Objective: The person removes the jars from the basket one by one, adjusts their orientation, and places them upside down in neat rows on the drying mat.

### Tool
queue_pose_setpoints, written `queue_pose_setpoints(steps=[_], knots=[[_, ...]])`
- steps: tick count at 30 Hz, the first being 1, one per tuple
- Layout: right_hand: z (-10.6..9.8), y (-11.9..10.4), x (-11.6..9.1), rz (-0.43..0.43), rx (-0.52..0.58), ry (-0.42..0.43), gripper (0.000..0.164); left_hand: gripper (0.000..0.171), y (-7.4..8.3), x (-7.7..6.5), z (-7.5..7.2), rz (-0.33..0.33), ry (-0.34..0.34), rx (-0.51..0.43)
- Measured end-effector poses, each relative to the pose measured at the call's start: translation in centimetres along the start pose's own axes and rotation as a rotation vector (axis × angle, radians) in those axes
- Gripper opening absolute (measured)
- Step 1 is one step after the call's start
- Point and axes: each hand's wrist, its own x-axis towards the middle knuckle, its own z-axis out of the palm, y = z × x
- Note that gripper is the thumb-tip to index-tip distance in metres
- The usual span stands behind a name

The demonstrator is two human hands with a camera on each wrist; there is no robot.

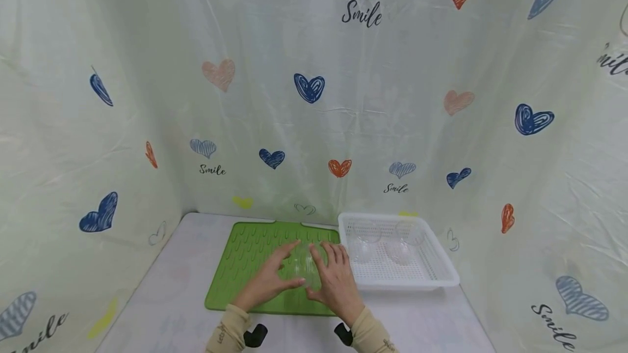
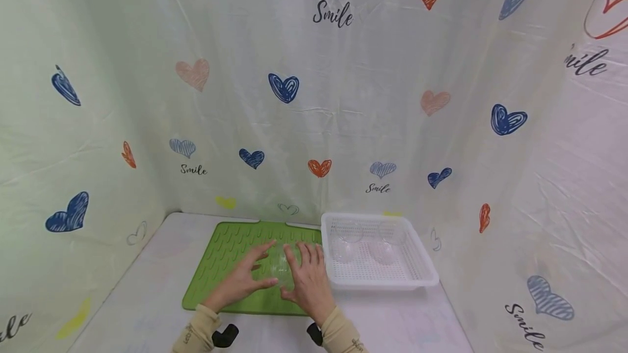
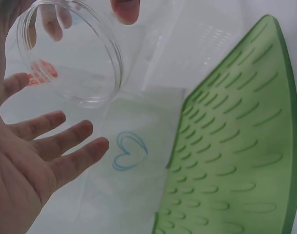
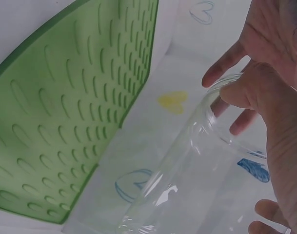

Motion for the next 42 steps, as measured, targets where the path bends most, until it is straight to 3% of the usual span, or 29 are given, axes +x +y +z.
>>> queue_pose_setpoints(steps=[18,32,37,42], knots=[[-0.5,-0.2,-0.1,-0.013,0.002,-0.032,0.112,0.080,0.2,0.2,0.2,0.045,-0.023,-0.055],[-0.9,0.3,0.0,-0.049,0.068,0.041,0.125,0.079,-0.3,0.0,0.2,0.084,0.063,-0.077],[-1.6,1.1,0.0,0.014,0.160,0.041,0.114,0.080,-0.6,-0.3,-0.3,0.071,0.088,-0.080],[-2.4,1.9,-0.1,0.172,0.371,0.009,0.096,0.081,-0.9,-0.3,-0.6,0.069,0.109,-0.078]])
